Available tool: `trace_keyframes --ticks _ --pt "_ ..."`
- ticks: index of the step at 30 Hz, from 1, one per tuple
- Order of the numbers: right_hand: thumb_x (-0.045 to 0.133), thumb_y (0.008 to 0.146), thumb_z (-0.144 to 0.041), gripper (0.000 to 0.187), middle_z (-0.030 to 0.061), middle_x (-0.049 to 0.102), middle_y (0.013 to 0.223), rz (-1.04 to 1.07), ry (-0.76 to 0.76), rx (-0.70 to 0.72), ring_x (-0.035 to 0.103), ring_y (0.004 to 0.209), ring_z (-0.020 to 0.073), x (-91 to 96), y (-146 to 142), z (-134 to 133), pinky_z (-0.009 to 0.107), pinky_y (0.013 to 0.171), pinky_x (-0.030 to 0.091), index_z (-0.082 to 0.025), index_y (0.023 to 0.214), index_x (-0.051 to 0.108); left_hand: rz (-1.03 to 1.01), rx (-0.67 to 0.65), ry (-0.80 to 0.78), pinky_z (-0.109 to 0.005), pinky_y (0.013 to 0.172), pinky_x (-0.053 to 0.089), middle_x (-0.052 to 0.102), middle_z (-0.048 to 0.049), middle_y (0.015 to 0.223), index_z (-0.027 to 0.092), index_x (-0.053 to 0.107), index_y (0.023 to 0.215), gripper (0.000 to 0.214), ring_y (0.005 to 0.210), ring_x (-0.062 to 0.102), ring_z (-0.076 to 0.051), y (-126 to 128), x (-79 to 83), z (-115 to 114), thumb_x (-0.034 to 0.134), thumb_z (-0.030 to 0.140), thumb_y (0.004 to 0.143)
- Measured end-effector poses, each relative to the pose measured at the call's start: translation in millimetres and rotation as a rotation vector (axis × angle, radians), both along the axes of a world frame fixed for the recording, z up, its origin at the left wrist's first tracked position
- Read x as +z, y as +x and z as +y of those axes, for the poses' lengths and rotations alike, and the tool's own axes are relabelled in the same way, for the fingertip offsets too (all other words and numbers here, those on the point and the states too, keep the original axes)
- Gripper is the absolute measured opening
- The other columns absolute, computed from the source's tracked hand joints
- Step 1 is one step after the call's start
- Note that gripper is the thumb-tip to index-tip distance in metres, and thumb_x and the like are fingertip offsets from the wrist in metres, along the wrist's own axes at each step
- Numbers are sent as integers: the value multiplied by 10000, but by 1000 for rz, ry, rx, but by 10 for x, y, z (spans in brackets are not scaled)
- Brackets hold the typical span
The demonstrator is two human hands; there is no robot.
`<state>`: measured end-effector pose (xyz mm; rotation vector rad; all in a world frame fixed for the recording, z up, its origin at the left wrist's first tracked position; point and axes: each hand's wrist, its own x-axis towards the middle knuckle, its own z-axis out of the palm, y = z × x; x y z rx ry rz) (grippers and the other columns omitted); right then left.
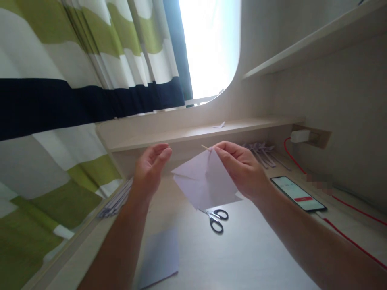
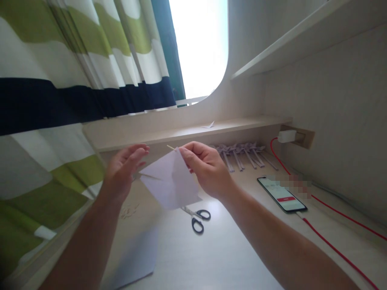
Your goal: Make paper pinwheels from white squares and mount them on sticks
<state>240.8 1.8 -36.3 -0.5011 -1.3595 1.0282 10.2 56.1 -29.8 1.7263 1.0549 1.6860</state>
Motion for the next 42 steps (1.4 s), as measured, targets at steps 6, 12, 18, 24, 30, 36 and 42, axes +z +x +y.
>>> trace_keyframes --ticks 6,12,18,24,30,36,42 --pt "755 892 -531 344 -30 590 666 93 -9 -187 501 528 102 -25 -17 54 209 453 390 -200 846 672 -162 -542 -269 -409 707 634 799 -139 987 180 763 993 565 884 760 -292 156 -78 -57 699 710 810" --pt "719 938 -492 310 -14 650 719 90 60 -264 583 593 111 -45 -22 95 215 533 474 -203 837 673 -155 -208 28 -262 676 590 770 -19 805 194 758 893 219 712 698 -153 350 -179 -188 878 330 771" --pt "681 990 -427 265 4 675 703 -185 223 -379 624 614 137 -30 -33 -52 257 572 507 -188 874 689 91 45 254 -241 671 515 738 0 821 234 801 911 58 734 649 -136 351 -147 -297 789 248 855" --pt "635 1022 -441 289 25 703 759 -549 268 -330 605 653 141 -44 -7 -107 274 607 480 -181 925 717 236 69 195 -226 436 355 558 70 530 247 817 978 114 446 456 -87 308 -87 -400 761 232 880" --pt "621 1033 -426 290 26 703 762 -571 276 -335 593 645 138 -36 -23 -134 280 605 458 -177 919 717 145 -113 153 -233 542 578 789 4 767 222 784 956 79 585 715 -133 334 -27 -490 788 230 877" --pt "641 1025 -420 269 20 708 753 -509 282 -355 615 641 141 -17 -23 -158 283 599 452 -179 922 704 138 -151 147 -227 568 600 808 -14 856 211 783 966 91 668 751 -143 325 9 -538 798 217 877" --pt "640 1019 -421 281 16 695 722 -594 299 -384 593 625 135 0 -11 -185 277 591 427 -177 901 714 165 -165 222 -262 683 642 807 -18 874 212 788 1017 154 751 769 -158 307 3 -547 811 198 865"
